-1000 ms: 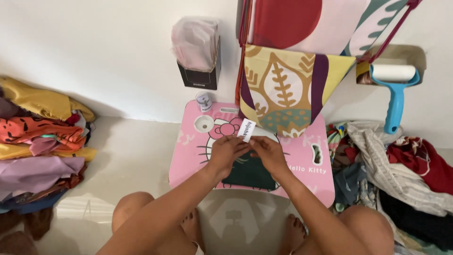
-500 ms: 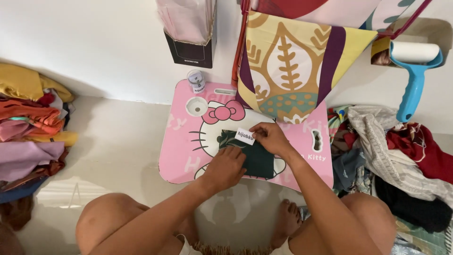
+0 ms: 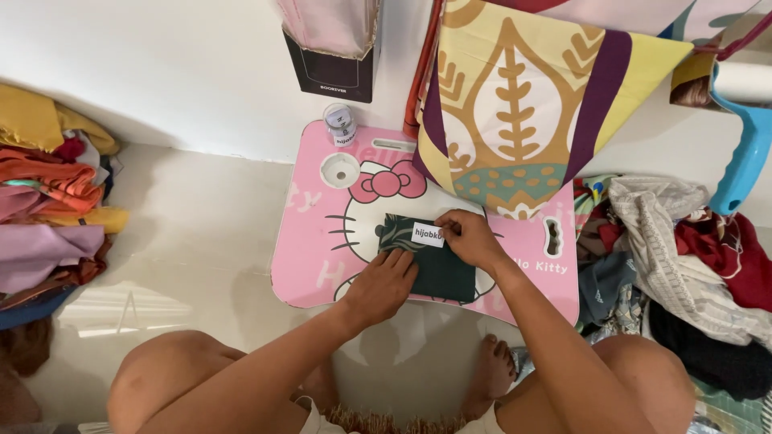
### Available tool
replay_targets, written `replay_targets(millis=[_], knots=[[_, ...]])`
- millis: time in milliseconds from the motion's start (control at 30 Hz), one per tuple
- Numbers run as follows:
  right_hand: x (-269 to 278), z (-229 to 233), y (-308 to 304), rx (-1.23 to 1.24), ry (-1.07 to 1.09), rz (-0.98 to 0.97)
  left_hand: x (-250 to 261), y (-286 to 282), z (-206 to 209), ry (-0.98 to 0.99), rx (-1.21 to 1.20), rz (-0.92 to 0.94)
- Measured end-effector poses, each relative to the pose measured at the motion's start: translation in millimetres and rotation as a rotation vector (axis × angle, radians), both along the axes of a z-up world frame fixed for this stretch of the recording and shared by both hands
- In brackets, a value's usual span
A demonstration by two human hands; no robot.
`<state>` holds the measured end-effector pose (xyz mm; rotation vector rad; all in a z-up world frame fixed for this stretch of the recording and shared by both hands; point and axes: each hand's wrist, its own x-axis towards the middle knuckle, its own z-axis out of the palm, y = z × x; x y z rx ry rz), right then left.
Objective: Using a lint roller to remove debris from small pieces of cloth and organizing them on a small table.
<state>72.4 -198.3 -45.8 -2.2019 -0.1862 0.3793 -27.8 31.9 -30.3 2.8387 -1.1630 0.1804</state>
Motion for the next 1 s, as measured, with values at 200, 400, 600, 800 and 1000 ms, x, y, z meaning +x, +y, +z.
replay_targets(millis=[200, 400, 600, 800, 1000], knots=[[-4.1, 9.6, -0.1, 0.009, -0.091, 0.032, -0.6, 1.1, -2.2, -0.027, -0.042, -0.001], [-22.5, 44.5, 6.8, -0.112, -0.316, 0.118, -0.1, 1.5, -5.1, -0.011, -0.052, -0.007], [-47.8, 40.2, 7.7, -0.287, -0.675, 0.42, 1.4, 9.5, 2.5, -0.004, -0.073, -0.039], [-69.7, 26.0, 4.3, -0.475, -0.529, 0.576, 4.6, 9.7, -2.0, 0.045, -0.053, -0.044], [-69.3, 0.1, -2.1, -0.595, -0.504, 0.602, 6.2, 6.6, -18.5, -0.021, 0.019, -0.053]])
